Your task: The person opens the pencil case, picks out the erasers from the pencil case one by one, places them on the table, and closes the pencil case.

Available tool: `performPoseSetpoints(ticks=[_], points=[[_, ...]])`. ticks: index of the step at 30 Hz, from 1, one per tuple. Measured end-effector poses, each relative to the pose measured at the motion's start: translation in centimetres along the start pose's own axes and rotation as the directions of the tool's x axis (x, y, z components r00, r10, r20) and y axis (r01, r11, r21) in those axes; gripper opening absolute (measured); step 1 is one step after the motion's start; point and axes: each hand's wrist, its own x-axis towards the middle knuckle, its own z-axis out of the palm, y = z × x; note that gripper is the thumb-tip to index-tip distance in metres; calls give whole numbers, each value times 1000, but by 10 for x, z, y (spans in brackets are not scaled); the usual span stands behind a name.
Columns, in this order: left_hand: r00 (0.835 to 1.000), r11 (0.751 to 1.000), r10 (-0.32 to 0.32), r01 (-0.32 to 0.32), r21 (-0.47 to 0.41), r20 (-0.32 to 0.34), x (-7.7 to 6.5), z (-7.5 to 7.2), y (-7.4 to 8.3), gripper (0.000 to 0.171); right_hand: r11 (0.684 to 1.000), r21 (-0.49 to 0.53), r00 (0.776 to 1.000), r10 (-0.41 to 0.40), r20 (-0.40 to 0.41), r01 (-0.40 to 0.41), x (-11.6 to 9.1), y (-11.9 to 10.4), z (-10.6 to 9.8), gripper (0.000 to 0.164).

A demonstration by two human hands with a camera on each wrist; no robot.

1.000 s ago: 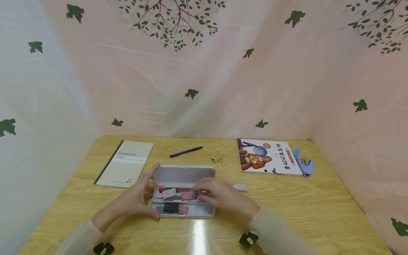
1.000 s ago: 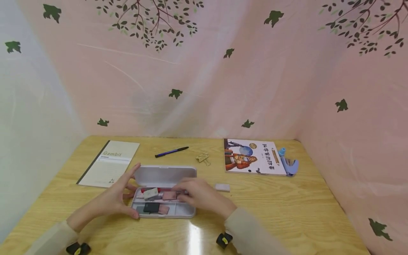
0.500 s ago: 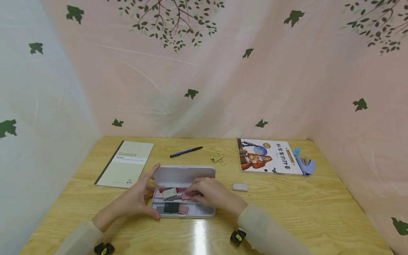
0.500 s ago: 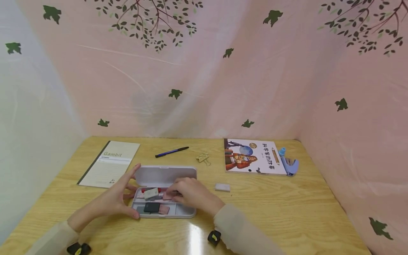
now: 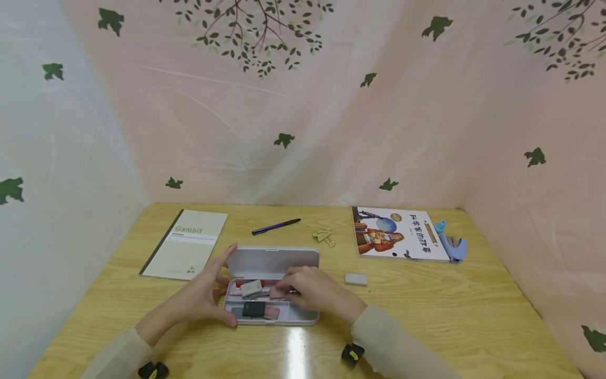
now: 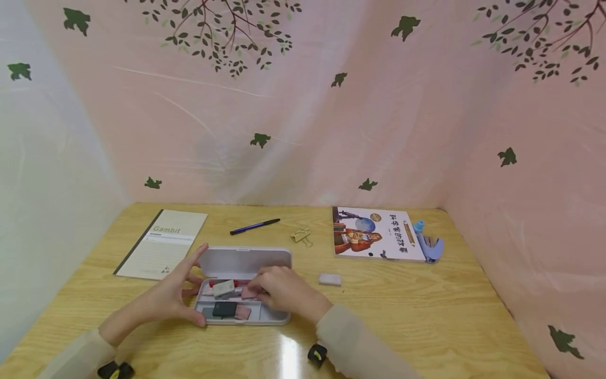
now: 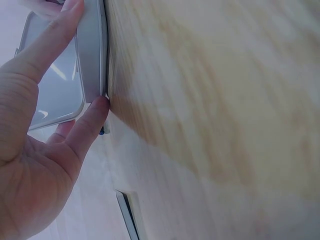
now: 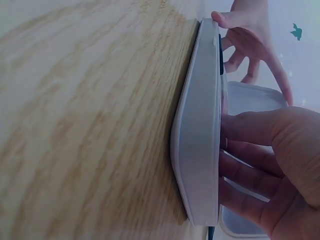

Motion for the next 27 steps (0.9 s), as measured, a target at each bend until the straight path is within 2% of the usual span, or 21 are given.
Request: performPoseSetpoints(ticks=[7, 14, 18, 22, 27], points=[[1000, 1000, -5, 5, 9, -4, -1, -1, -1, 145, 1000, 13, 999, -10, -35, 11, 1, 2, 2, 22], [1000, 1000, 3, -3, -15, 0, -1, -2, -1, 145, 990, 141, 992, -9, -129, 28, -8, 8, -5, 22], [1000, 1000, 5, -5, -4, 0, -1, -2, -2, 146, 976, 216, 989, 10, -148, 22, -24, 8, -18, 22], [1000, 1000, 0, 0, 6, 0, 0, -1, -1, 145, 954, 300, 982, 63, -178, -7, -48, 12, -33, 26], [1000, 1000, -4, 4, 5, 0, 0, -1, -2, 144, 939, 342, 962, 127, -242, -38, -82, 37, -49, 25]])
